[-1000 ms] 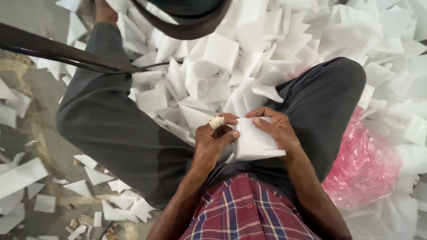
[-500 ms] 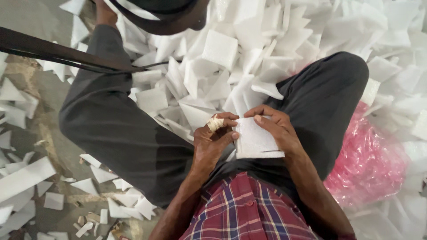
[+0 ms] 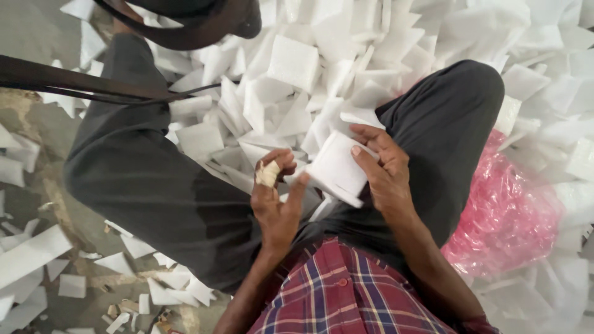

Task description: The person sits cross-legged on the floor and repeatedly picks up small white foam pieces, separates them by hand, and places them back into the surrounding pile. The hands handle the foam one at a time without using tools.

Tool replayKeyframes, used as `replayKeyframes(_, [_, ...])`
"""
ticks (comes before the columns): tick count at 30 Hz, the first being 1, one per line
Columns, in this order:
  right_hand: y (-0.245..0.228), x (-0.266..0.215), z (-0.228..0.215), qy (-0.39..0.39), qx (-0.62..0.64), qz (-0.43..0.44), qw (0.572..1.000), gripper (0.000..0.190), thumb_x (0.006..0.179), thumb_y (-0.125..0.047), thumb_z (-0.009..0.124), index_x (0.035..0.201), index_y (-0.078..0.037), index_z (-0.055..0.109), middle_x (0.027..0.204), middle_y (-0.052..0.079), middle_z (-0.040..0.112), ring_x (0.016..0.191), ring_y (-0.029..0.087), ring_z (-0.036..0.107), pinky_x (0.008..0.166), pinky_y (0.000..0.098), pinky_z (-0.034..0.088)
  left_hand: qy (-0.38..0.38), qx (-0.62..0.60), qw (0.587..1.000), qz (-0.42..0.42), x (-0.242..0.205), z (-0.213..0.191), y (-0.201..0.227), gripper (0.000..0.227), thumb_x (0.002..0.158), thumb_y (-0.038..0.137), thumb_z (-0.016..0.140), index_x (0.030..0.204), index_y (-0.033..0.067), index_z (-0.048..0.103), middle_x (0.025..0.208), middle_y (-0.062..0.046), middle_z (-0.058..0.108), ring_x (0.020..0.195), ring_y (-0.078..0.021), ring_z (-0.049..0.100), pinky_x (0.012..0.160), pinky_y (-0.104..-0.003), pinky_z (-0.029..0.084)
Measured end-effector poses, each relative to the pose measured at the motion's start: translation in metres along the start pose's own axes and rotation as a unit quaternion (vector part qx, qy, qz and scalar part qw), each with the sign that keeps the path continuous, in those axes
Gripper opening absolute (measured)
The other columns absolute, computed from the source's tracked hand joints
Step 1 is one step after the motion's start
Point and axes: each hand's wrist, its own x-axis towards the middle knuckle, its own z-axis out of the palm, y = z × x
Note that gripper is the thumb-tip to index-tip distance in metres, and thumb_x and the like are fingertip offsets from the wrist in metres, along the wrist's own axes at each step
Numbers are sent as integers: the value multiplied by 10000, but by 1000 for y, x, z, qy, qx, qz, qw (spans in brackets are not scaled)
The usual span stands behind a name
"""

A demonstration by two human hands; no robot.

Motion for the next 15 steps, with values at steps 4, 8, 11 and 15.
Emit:
replayKeyframes(4, [-4, -2, 15, 11, 21, -61, 998, 370, 992, 22, 607, 1361, 39, 579, 1272, 96, 666, 1131, 107, 637, 956, 223, 510, -29, 74, 993, 83, -10, -2, 12, 549, 776, 85, 889, 1247, -6, 624, 1342, -119, 590, 1196, -249, 632, 1011, -361, 547])
replayKeyframes(8, [-8, -11, 22, -19, 38, -32, 999, 390, 986, 25, 616, 1373, 36, 564, 1248, 109, 659, 1116, 122, 638, 951, 260, 526, -28, 91, 991, 95, -10, -1, 17, 550, 774, 56, 902, 1236, -12, 612, 1316, -126, 600, 1192, -255, 650, 991, -351, 562])
replayKeyframes(11, [-12, -15, 23, -49, 19, -20, 998, 462, 959, 30, 642, 1405, 22, 522, 1244, 128, 656, 1125, 136, 638, 957, 274, 532, -1, 93, 994, 56, -6, -5, 20, 421, 815, -7, 839, 1199, -25, 667, 1249, -138, 655, 1127, -254, 699, 931, -334, 600])
replayKeyframes(15, [-15, -10, 25, -81, 40, -36, 995, 565, 905, 56, 696, 1423, 31, 473, 1282, 136, 635, 1172, 156, 627, 990, 292, 539, 12, 86, 994, 60, -3, -10, 28, 335, 819, -41, 813, 1135, -33, 699, 1192, -147, 700, 1086, -251, 723, 918, -337, 587])
